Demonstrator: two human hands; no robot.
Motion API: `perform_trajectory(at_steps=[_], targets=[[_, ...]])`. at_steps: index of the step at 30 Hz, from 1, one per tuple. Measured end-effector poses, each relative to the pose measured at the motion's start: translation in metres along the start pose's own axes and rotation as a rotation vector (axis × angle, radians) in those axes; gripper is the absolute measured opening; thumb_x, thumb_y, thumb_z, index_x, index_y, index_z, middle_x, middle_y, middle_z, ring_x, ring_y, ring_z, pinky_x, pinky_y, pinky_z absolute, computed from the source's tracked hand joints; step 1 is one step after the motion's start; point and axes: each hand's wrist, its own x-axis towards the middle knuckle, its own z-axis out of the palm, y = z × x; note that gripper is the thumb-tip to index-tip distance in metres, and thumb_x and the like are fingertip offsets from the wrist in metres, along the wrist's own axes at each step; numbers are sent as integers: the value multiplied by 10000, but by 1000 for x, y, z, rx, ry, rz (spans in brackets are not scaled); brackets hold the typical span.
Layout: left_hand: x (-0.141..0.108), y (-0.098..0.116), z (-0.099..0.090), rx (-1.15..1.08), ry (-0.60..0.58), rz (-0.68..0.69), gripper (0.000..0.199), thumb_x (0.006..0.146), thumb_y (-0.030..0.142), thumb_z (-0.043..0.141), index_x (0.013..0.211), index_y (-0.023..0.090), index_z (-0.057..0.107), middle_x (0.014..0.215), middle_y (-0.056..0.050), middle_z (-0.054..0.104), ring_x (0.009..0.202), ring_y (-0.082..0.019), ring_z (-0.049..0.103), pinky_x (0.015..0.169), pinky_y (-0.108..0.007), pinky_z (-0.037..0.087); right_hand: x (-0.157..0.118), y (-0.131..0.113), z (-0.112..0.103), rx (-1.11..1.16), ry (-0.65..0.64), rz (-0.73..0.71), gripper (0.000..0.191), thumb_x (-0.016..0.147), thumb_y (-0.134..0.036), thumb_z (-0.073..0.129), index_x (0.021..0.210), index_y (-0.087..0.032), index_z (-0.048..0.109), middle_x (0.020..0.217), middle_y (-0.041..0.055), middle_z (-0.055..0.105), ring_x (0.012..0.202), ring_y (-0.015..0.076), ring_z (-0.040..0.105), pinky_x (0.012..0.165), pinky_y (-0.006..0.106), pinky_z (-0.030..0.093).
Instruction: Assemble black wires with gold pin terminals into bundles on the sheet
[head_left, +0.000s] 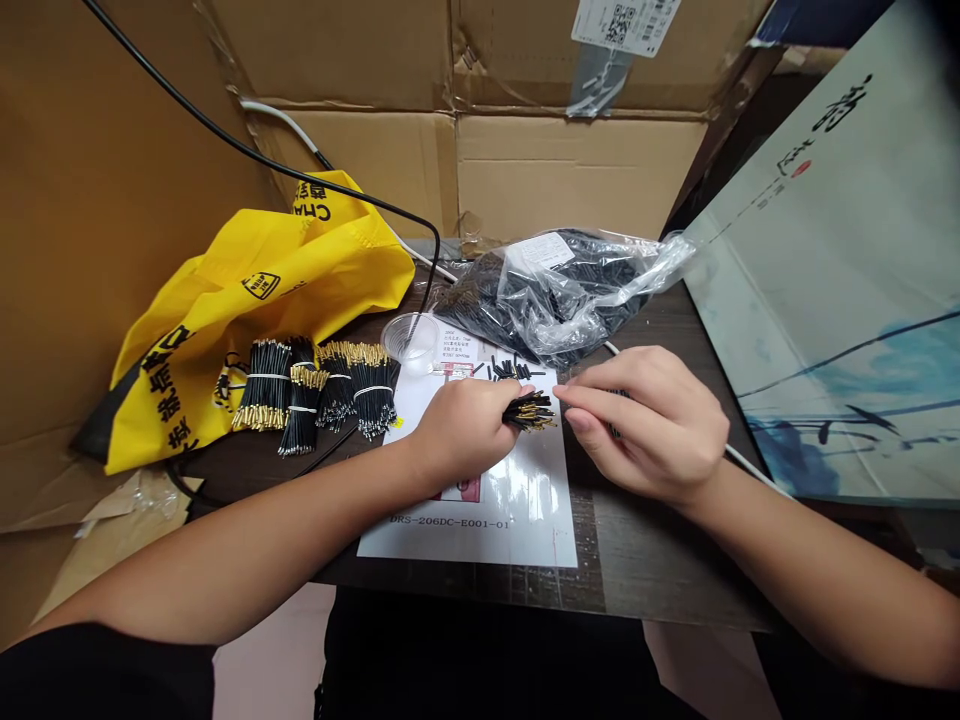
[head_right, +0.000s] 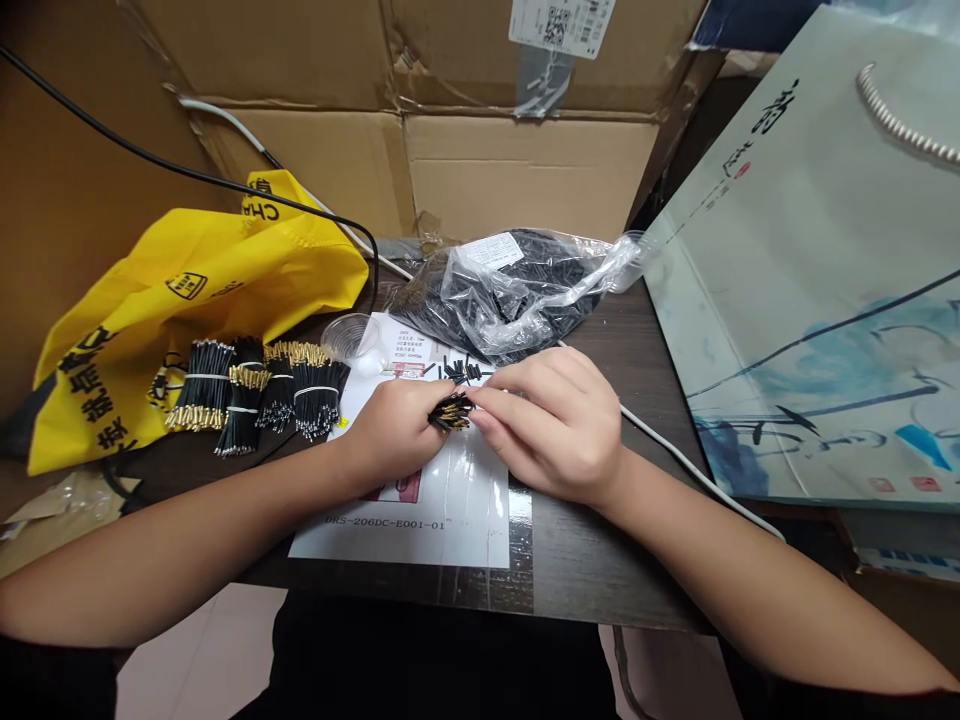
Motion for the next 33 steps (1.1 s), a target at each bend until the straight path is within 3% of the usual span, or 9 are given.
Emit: perform_trajectory(at_steps=[7,13,22,27,33], targets=[[0,-4,3,-15,-1,17,149,793,195,518,806,176,665,691,-23,675,628,-157,592,564,-250,379,-12,3,13,-49,11,-92,285,826,-287,688,1106,-232,690,896,50,718,787,188,644,697,358,508],[2,-4,4,-17,-55,-2,187,769,165,491,842,181,663,743,-33,688,663,-175,599,592,-270,400,-16,10,15,-140,30,-195,252,809,-330,706,1035,-218,702,901,57,717,802,202,628,693,367,507],[6,-4,6,-31,-27,12,163,786,179,492,804,175,654,710,-32,673,636,-153,581,578,-251,400,-22,10,22,-130,92,-69,279,812,-381,691,1065,-263,683,1094,74,671,935,242,621,800,435,514],[5,-5,7,-37,-21,37,171,770,150,475,806,167,641,731,-37,681,650,-158,593,592,-258,410,-22,10,24,-56,80,-103,277,835,-388,646,1088,-276,670,1128,65,656,973,236,608,820,423,528],[4,-6,7,-84,17,109,160,803,161,475,796,172,635,702,-18,660,633,-144,570,604,-255,392,-21,9,25,4,124,-85,302,852,-360,605,1097,-193,662,1105,113,657,949,246,601,821,447,535]])
